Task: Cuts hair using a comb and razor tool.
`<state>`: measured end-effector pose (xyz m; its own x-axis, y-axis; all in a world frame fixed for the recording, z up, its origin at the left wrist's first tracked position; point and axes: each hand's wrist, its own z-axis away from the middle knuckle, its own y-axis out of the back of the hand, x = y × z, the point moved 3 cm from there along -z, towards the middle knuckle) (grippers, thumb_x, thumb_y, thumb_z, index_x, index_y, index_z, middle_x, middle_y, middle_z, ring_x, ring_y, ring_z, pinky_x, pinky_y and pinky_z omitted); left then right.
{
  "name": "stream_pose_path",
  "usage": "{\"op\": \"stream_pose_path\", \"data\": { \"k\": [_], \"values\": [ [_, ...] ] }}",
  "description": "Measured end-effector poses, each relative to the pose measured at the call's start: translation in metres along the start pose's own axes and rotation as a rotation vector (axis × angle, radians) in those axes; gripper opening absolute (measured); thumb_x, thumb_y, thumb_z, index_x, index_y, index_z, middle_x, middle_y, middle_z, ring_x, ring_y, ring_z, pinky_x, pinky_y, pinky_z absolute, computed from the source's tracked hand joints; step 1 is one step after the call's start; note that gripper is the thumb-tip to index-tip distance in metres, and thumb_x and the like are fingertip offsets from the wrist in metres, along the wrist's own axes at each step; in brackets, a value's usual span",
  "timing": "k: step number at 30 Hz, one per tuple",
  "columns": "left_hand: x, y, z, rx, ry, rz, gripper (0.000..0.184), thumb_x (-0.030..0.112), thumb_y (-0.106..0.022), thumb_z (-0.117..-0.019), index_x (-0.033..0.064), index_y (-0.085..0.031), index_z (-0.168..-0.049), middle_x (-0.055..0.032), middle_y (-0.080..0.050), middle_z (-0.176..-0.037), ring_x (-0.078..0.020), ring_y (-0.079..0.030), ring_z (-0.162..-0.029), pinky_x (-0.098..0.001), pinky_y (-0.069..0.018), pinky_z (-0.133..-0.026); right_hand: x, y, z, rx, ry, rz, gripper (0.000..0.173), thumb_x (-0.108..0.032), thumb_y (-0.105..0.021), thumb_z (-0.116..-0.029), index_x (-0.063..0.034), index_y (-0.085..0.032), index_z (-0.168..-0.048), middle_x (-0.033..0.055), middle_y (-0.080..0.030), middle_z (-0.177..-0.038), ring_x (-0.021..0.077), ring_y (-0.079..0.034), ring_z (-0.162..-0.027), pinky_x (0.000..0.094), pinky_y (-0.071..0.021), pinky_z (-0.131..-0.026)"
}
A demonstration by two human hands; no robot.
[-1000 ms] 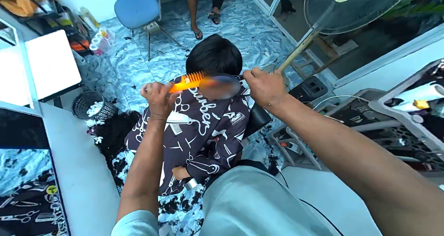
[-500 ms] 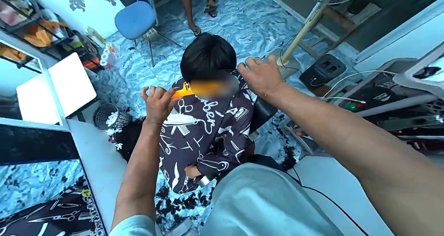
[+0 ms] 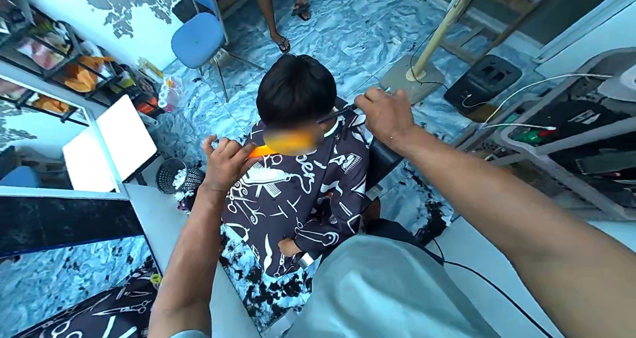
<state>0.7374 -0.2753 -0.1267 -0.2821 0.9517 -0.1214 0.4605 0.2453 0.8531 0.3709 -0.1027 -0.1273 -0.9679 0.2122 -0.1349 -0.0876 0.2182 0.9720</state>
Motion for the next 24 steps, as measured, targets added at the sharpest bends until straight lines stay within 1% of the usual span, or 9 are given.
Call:
{"op": "stream_pose_path", "data": {
  "k": [3, 7, 9, 11, 14, 17, 20, 21, 24],
  "values": [
    [-0.002, 0.026, -0.035, 0.035, -0.096, -0.042, 0.037, 0.047, -0.064, -0.0994, 0.0168, -0.074, -0.117, -0.0103, -0.061, -0.076, -0.031, -0.062, -0.079, -0.0612, -0.0363, -0.104, -0.015, -0.01, -0.012, 0.036, 0.095, -0.041, 0.024, -0.003, -0.056, -0.0967, -0.0071, -0.065, -0.118, 0.0218, -0.064, -0.115, 0.0434, -0.065, -0.106, 0.0626, -0.049, -0.08],
    [0.004, 0.053, -0.07, 0.042, -0.17, -0.065, 0.037, 0.047, -0.067, -0.098, 0.0154, -0.074, -0.116, -0.0094, -0.059, -0.073, -0.0296, -0.059, -0.075, -0.0585, -0.037, -0.102, -0.019, -0.019, -0.018, 0.071, 0.112, -0.125, 0.024, -0.003, -0.052, -0.0994, -0.0077, -0.065, -0.118, 0.0192, -0.066, -0.111, 0.0389, -0.068, -0.098, 0.0576, -0.0502, -0.078],
    [0.007, 0.062, -0.083, 0.029, -0.185, -0.092, 0.037, 0.046, -0.068, -0.0976, 0.0151, -0.074, -0.116, -0.0091, -0.059, -0.073, -0.0293, -0.059, -0.075, -0.0578, -0.0373, -0.101, -0.015, -0.024, -0.019, 0.082, 0.097, -0.179, 0.024, -0.004, -0.054, -0.097, -0.008, -0.065, -0.118, 0.0188, -0.066, -0.114, 0.0387, -0.067, -0.102, 0.0579, -0.0502, -0.078],
    [0.009, 0.07, -0.096, 0.003, -0.196, -0.12, 0.035, 0.044, -0.069, -0.0972, 0.0155, -0.074, -0.117, -0.0092, -0.059, -0.074, -0.0294, -0.059, -0.076, -0.0582, -0.0376, -0.1, -0.012, -0.028, -0.021, 0.077, 0.085, -0.233, 0.026, -0.008, -0.057, -0.0952, -0.0073, -0.064, -0.12, 0.0202, -0.063, -0.116, 0.0406, -0.064, -0.106, 0.0594, -0.0491, -0.08],
    [0.014, 0.079, -0.111, -0.044, -0.207, -0.152, 0.035, 0.044, -0.07, -0.0964, 0.0158, -0.074, -0.117, -0.0088, -0.058, -0.073, -0.029, -0.059, -0.074, -0.0584, -0.0374, -0.1, -0.01, -0.034, -0.023, 0.122, 0.104, -0.286, 0.025, 0.0, -0.055, -0.0946, -0.0067, -0.067, -0.115, 0.0196, -0.067, -0.109, 0.0392, -0.069, -0.097, 0.0568, -0.0514, -0.075],
    [0.023, 0.086, -0.124, -0.077, -0.215, -0.178, 0.034, 0.044, -0.071, -0.0961, 0.016, -0.075, -0.116, -0.0082, -0.058, -0.071, -0.0287, -0.058, -0.073, -0.0578, -0.0377, -0.099, -0.006, -0.039, -0.024, 0.124, 0.11, -0.36, 0.023, -0.006, -0.058, -0.0931, -0.0073, -0.066, -0.115, 0.0187, -0.065, -0.113, 0.0391, -0.066, -0.102, 0.0575, -0.0496, -0.076],
    [0.028, 0.091, -0.135, -0.091, -0.227, -0.19, 0.034, 0.044, -0.07, -0.0964, 0.0157, -0.074, -0.115, -0.0085, -0.057, -0.073, -0.0284, -0.058, -0.075, -0.0567, -0.0363, -0.099, -0.003, -0.041, -0.025, 0.156, 0.141, -0.415, 0.022, 0.0, -0.056, -0.0936, -0.0058, -0.067, -0.112, 0.019, -0.067, -0.106, 0.0375, -0.069, -0.092, 0.0557, -0.051, -0.073],
    [0.03, 0.094, -0.138, -0.105, -0.229, -0.196, 0.034, 0.044, -0.071, -0.0963, 0.0155, -0.074, -0.115, -0.0086, -0.057, -0.073, -0.0284, -0.058, -0.075, -0.0566, -0.0358, -0.1, -0.002, -0.042, -0.026, 0.153, 0.146, -0.43, 0.023, 0.001, -0.056, -0.0932, -0.0054, -0.067, -0.112, 0.0191, -0.067, -0.105, 0.0377, -0.069, -0.092, 0.0561, -0.0507, -0.073],
    [0.035, 0.101, -0.145, -0.255, -0.251, -0.194, 0.033, 0.043, -0.067, -0.0987, 0.0149, -0.075, -0.115, -0.0091, -0.058, -0.073, -0.0298, -0.059, -0.076, -0.0593, -0.0362, -0.101, 0.003, -0.044, -0.029, 0.14, 0.125, -0.477, 0.022, -0.002, -0.056, -0.0943, -0.006, -0.066, -0.114, 0.0192, -0.065, -0.109, 0.039, -0.067, -0.098, 0.057, -0.0499, -0.075]
  ]
}}
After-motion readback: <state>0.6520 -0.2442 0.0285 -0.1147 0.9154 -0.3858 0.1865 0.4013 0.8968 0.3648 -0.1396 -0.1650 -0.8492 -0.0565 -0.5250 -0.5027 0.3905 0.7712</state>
